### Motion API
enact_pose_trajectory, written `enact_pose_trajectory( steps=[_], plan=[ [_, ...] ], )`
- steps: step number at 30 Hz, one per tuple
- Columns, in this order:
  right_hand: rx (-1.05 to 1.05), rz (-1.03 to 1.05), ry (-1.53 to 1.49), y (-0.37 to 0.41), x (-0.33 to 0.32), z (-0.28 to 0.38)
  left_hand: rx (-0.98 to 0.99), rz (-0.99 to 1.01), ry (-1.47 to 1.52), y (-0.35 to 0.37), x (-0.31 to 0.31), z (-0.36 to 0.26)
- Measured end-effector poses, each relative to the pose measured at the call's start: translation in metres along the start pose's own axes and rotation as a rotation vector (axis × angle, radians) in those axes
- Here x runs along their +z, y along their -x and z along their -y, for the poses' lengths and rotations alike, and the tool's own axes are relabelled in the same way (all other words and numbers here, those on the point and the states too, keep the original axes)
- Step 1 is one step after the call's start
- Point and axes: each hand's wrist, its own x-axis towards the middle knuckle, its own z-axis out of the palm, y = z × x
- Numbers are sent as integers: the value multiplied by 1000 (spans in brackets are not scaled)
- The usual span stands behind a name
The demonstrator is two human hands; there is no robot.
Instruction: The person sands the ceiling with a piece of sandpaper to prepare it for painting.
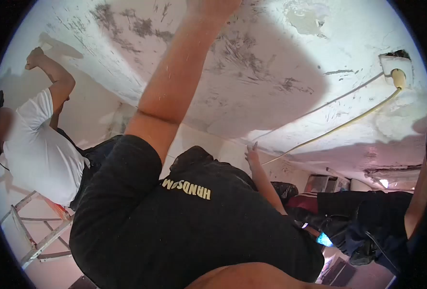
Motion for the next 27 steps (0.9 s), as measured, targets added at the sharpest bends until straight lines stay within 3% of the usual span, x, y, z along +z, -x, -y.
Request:
enact_pose_trajectory(
  steps=[2,4,6,8,9,11,12,14,16,17,19,21,22,23,25,27],
  plan=[
    [95,39,-20,16,-1,13,-33,-72,-1,8,-2,0],
    [49,46,-90,-2,0,-15,82,85,88,75,10,46],
    [-84,18,53,-27,1,-47,152,174,-318,164,18,64],
    [-20,-25,287,-31,-5,-74,92,231,-377,209,21,92],
    [-63,-14,303,-30,-8,-69,31,277,-428,211,18,90],
    [-179,-16,284,-23,-15,-60,100,8,-101,157,24,93],
    [-263,-28,251,-20,-19,-51,166,-37,-91,118,23,93],
    [-217,-67,113,-9,-18,-33,230,-88,-90,53,8,66],
    [-94,-60,117,-5,-14,-30,141,-114,48,19,-6,27],
    [-82,-55,120,8,-12,-33,-16,-47,33,32,-1,33],
    [-209,9,396,17,-8,-17,144,-37,105,99,20,75],
    [-310,30,442,10,-3,-27,168,184,-368,180,27,80],
    [-383,50,479,12,2,-36,167,181,-369,192,26,80],
    [-306,20,465,16,6,-28,151,209,-320,203,24,78],
    [-274,60,519,12,4,-15,162,151,-232,189,20,73],
    [-222,108,594,18,1,-6,179,32,-75,114,22,79]
  ],
)
